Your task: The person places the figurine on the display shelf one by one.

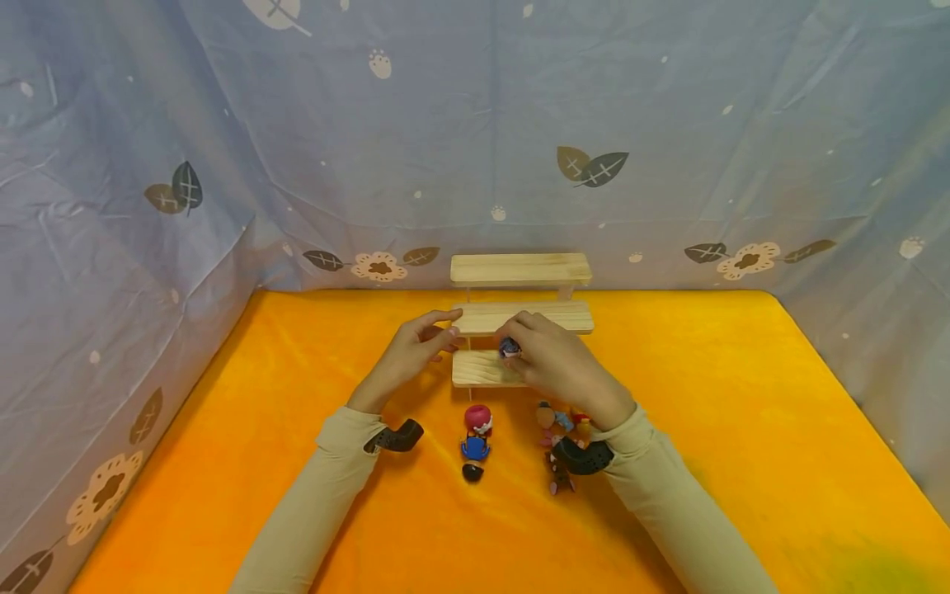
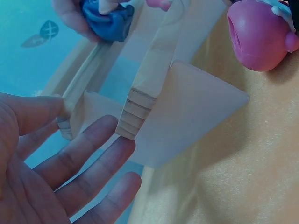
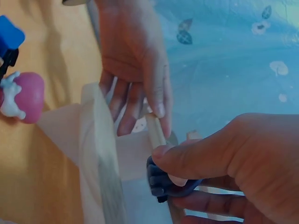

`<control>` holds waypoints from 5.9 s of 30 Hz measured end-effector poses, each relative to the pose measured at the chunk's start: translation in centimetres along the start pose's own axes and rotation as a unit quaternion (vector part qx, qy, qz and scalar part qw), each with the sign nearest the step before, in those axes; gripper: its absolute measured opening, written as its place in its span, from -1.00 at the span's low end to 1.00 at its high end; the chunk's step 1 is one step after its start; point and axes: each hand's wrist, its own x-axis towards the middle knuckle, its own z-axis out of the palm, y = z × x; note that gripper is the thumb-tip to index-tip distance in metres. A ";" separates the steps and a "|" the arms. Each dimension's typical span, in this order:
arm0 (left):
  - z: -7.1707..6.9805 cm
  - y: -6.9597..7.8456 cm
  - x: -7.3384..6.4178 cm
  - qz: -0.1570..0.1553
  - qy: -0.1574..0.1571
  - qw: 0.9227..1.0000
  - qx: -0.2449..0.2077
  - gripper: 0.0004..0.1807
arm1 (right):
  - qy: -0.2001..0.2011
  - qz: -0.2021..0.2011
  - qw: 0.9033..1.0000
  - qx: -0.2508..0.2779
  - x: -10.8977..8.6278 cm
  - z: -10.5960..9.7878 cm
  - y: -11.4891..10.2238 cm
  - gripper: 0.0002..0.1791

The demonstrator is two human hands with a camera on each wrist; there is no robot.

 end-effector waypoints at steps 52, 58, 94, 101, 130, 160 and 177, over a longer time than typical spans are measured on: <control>0.0 -0.2 0.0 -0.002 -0.001 1.000 0.000 -0.51 | -0.028 -0.023 0.996 -0.082 0.0 1.4 -0.4 -0.75; 0.0 0.0 -0.1 -0.003 -0.002 1.000 0.000 -0.51 | -0.034 -0.023 0.997 -0.072 -0.1 1.1 -0.3 -0.69; -0.3 -0.3 -0.1 0.003 -0.007 1.000 -0.001 -0.49 | 0.008 -0.074 0.997 -0.025 -0.3 -0.6 -2.1 -0.72; -0.2 -0.1 -0.1 0.007 -0.007 1.000 -0.016 -0.51 | -0.019 -0.128 0.991 -0.028 -0.6 0.2 -3.5 -0.72; -0.2 -0.2 -0.2 0.003 -0.006 1.000 -0.008 -0.51 | -0.234 -0.101 0.966 -0.039 -1.8 3.9 -6.8 -0.77; -0.2 -0.2 -0.1 -0.009 -0.013 1.000 -0.022 -0.51 | -0.210 -0.106 0.963 -0.134 -2.4 5.1 -7.3 -0.82; -0.2 -0.2 -0.2 -0.009 -0.014 0.999 -0.029 -0.51 | -0.200 -0.108 0.973 -0.049 -1.6 4.4 -7.2 -0.82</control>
